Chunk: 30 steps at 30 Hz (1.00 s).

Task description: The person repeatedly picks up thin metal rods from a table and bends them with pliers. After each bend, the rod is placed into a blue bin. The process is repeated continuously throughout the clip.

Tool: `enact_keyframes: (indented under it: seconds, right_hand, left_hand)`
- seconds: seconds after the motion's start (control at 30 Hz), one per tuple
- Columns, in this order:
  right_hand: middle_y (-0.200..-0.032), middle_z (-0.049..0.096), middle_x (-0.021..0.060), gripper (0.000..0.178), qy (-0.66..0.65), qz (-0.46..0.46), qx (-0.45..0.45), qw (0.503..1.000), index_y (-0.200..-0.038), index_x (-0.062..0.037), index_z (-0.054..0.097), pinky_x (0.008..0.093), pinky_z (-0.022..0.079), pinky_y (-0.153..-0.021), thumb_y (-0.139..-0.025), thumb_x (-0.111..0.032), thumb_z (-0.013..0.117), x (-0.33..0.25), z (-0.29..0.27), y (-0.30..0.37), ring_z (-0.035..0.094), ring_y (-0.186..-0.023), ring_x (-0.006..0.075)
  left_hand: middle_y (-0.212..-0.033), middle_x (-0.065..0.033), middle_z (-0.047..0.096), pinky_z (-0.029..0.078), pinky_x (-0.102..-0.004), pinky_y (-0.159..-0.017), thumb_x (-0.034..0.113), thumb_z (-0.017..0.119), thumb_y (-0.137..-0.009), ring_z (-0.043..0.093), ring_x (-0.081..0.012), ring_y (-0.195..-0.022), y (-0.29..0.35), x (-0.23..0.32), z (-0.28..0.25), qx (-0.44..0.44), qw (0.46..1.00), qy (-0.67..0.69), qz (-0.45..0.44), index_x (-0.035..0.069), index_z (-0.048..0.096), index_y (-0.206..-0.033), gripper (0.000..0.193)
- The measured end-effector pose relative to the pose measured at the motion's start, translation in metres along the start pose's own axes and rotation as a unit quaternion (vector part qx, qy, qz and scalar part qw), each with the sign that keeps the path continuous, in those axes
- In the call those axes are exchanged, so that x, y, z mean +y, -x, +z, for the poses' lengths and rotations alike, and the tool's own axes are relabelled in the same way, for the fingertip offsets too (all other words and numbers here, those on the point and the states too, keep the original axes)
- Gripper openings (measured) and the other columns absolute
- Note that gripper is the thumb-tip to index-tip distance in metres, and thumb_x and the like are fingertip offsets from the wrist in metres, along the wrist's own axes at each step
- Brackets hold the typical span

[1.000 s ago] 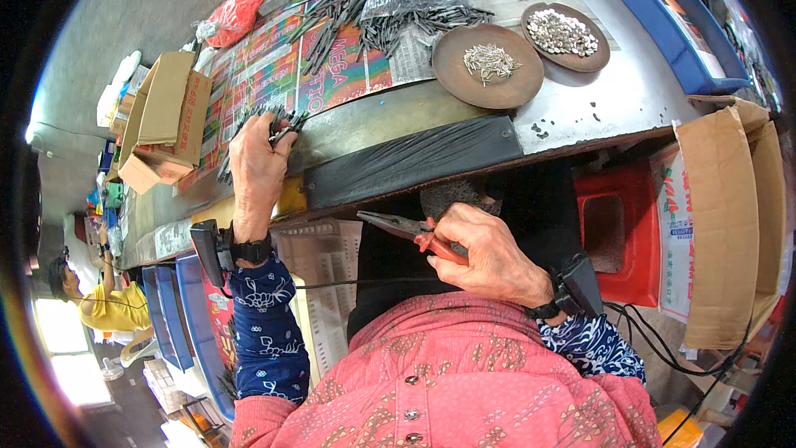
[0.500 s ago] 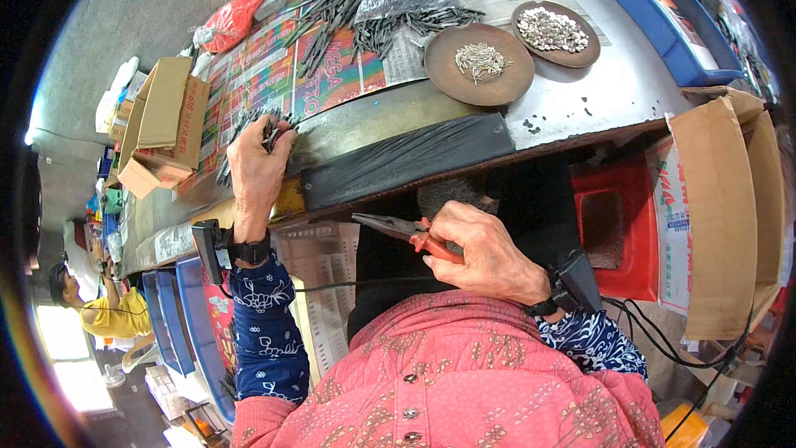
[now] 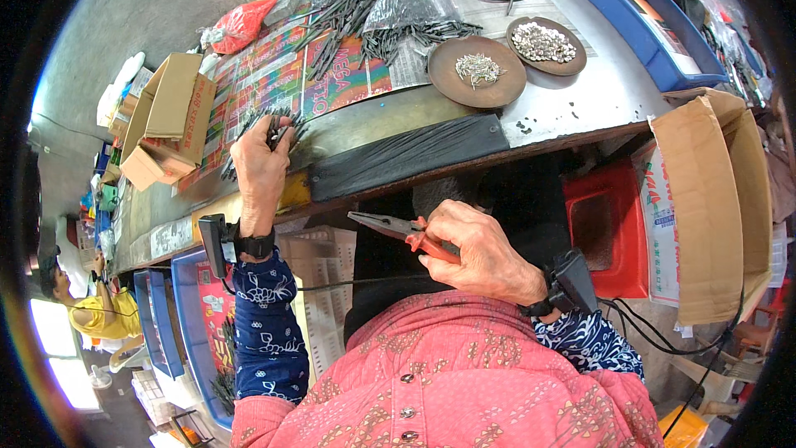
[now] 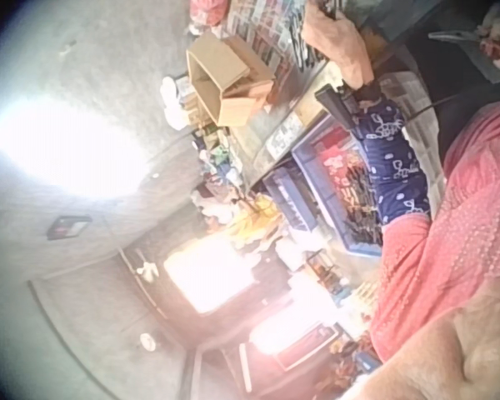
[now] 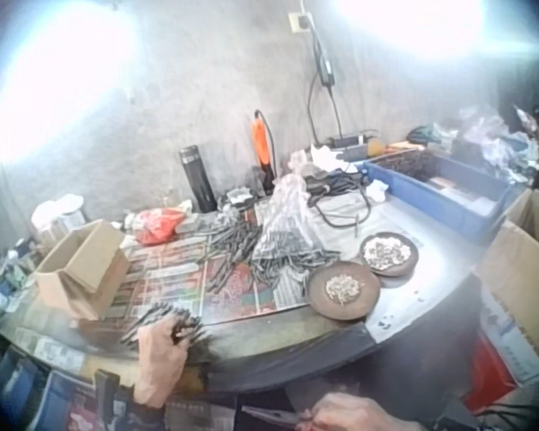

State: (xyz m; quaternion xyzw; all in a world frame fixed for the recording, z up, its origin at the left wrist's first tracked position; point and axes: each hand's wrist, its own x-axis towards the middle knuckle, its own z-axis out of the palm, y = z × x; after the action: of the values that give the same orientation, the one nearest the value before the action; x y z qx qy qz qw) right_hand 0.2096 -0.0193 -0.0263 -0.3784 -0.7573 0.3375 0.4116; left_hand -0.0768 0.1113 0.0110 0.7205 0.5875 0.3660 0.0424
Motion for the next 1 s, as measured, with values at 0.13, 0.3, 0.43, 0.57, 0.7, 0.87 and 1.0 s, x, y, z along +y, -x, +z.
enact_keyframes:
  seconds: [0.13, 0.3, 0.43, 0.57, 0.7, 0.87, 1.0]
  right_hand:
    - [-0.085, 0.059, 0.0118, 0.019, 0.009, -0.007, 0.010, 1.000, -0.083, -0.0011, 0.062, 0.0392, 0.051, -0.073, -0.069, -0.003, 0.075, -0.003, 0.001, 0.002, 0.061, -0.082, 0.0313]
    - [-0.090, 0.058, 0.0119, 0.021, 0.084, -0.049, 0.051, 0.994, -0.085, -0.0019, 0.061, 0.0397, 0.050, -0.071, -0.069, -0.002, 0.076, -0.013, -0.003, -0.003, 0.059, -0.082, 0.0324]
    - [-0.096, 0.058, 0.0098, 0.023, 0.170, -0.109, 0.096, 0.975, -0.085, -0.0051, 0.063, 0.0397, 0.046, -0.073, -0.068, -0.003, 0.078, -0.023, -0.005, -0.012, 0.058, -0.086, 0.0302]
    - [-0.100, 0.058, 0.0061, 0.021, 0.232, -0.144, 0.105, 0.956, -0.085, -0.0082, 0.065, 0.0392, 0.042, -0.078, -0.069, -0.008, 0.078, -0.035, -0.006, -0.014, 0.058, -0.090, 0.0264]
    - [-0.102, 0.058, 0.0057, 0.020, 0.286, -0.163, 0.100, 0.939, -0.087, -0.0094, 0.067, 0.0421, 0.041, -0.084, -0.071, -0.014, 0.077, -0.042, -0.003, -0.014, 0.058, -0.094, 0.0259]
    - [-0.108, 0.057, 0.0081, 0.020, 0.316, -0.168, 0.074, 0.931, -0.088, -0.0102, 0.067, 0.0450, 0.040, -0.088, -0.072, -0.017, 0.076, -0.047, -0.003, -0.012, 0.058, -0.100, 0.0273]
    - [-0.107, 0.055, 0.0108, 0.027, 0.309, -0.190, 0.070, 0.929, -0.086, -0.0063, 0.063, 0.0459, 0.040, -0.086, -0.063, -0.007, 0.076, -0.047, -0.004, -0.010, 0.056, -0.096, 0.0300]
  left_hand:
    - [-0.078, -0.0150, 0.068, 0.050, -0.0311, -0.064, 0.005, 0.073, -0.085, 0.062, -0.0197, -0.067, 0.002, -0.001, -0.001, 0.072, 0.994, -0.035, 0.080, 0.001, 0.068, -0.100, 0.016]
    - [-0.076, -0.0045, 0.069, 0.047, -0.0238, -0.057, 0.004, 0.071, -0.089, 0.057, -0.0055, -0.062, 0.018, 0.024, -0.020, 0.073, 0.994, 0.061, 0.044, -0.001, 0.069, -0.101, 0.013]
    - [-0.077, -0.0054, 0.069, 0.037, -0.0198, -0.048, 0.002, 0.067, -0.092, 0.049, -0.0033, -0.052, 0.050, 0.053, -0.044, -0.046, 0.928, 0.354, -0.101, -0.002, 0.066, -0.099, 0.008]
    - [-0.084, -0.0124, 0.071, 0.035, -0.0171, -0.045, 0.000, 0.061, -0.096, 0.044, -0.0031, -0.048, 0.081, 0.072, -0.051, -0.091, 0.816, 0.539, -0.187, -0.002, 0.063, -0.102, 0.007]
    - [-0.084, -0.0161, 0.070, 0.035, -0.0165, -0.043, 0.004, 0.062, -0.097, 0.046, -0.0043, -0.047, 0.103, 0.077, -0.051, -0.123, 0.713, 0.647, -0.240, -0.002, 0.060, -0.104, 0.009]
    - [-0.083, -0.0176, 0.070, 0.032, -0.0175, -0.040, 0.009, 0.061, -0.100, 0.042, -0.0048, -0.042, 0.115, 0.073, -0.051, -0.164, 0.629, 0.713, -0.265, 0.001, 0.058, -0.104, 0.009]
    - [-0.081, -0.0168, 0.070, 0.030, -0.0186, -0.039, 0.010, 0.061, -0.100, 0.040, -0.0047, -0.041, 0.119, 0.070, -0.053, -0.173, 0.606, 0.718, -0.297, 0.005, 0.058, -0.102, 0.006]
